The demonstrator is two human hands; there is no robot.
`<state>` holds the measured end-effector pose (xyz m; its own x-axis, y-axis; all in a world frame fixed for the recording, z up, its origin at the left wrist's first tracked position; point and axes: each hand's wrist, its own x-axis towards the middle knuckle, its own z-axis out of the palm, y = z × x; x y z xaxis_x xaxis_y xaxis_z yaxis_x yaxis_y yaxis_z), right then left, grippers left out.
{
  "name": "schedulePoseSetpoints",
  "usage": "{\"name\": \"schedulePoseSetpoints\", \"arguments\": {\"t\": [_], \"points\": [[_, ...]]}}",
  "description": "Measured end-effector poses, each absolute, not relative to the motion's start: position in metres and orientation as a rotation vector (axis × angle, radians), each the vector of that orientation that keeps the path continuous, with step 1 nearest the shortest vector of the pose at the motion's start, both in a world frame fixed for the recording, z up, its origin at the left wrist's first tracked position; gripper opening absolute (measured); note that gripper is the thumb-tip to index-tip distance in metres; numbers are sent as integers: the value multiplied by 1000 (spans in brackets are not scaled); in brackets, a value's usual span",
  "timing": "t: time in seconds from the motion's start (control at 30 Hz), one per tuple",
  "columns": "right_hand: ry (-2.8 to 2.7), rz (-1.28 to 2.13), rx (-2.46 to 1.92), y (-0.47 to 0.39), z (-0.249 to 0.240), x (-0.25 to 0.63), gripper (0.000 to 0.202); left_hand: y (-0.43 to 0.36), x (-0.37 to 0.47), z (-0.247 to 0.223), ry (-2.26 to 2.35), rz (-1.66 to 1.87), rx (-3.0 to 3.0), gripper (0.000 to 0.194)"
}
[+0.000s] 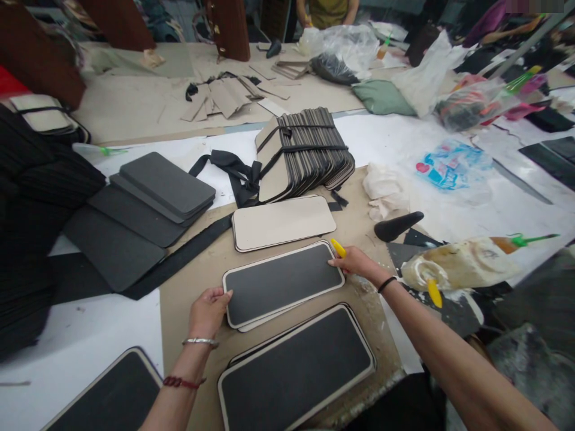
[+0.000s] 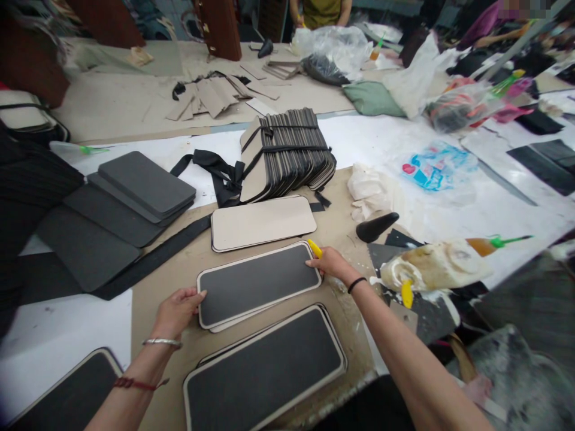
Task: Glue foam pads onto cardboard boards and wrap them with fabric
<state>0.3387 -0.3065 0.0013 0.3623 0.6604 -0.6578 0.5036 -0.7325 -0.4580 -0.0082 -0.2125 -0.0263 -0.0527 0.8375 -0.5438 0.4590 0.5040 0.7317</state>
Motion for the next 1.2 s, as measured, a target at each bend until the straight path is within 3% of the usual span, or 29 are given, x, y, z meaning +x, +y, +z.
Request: {"name": "schedulePoseSetpoints", "arguments": {"t": [0.43,0.8,1.2], "points": [[-1143,1324,-2357,-309,-1,342,32,-216,-7,-28,1714,485,1130,16],[-1133,1307,-2339,-310,6,340,34,-213,-6,-20,1601,540,1068,28],[-1066,1196,-2210,-324,60,322,32,-223,-23,29,1538,634,1081,40]]}}
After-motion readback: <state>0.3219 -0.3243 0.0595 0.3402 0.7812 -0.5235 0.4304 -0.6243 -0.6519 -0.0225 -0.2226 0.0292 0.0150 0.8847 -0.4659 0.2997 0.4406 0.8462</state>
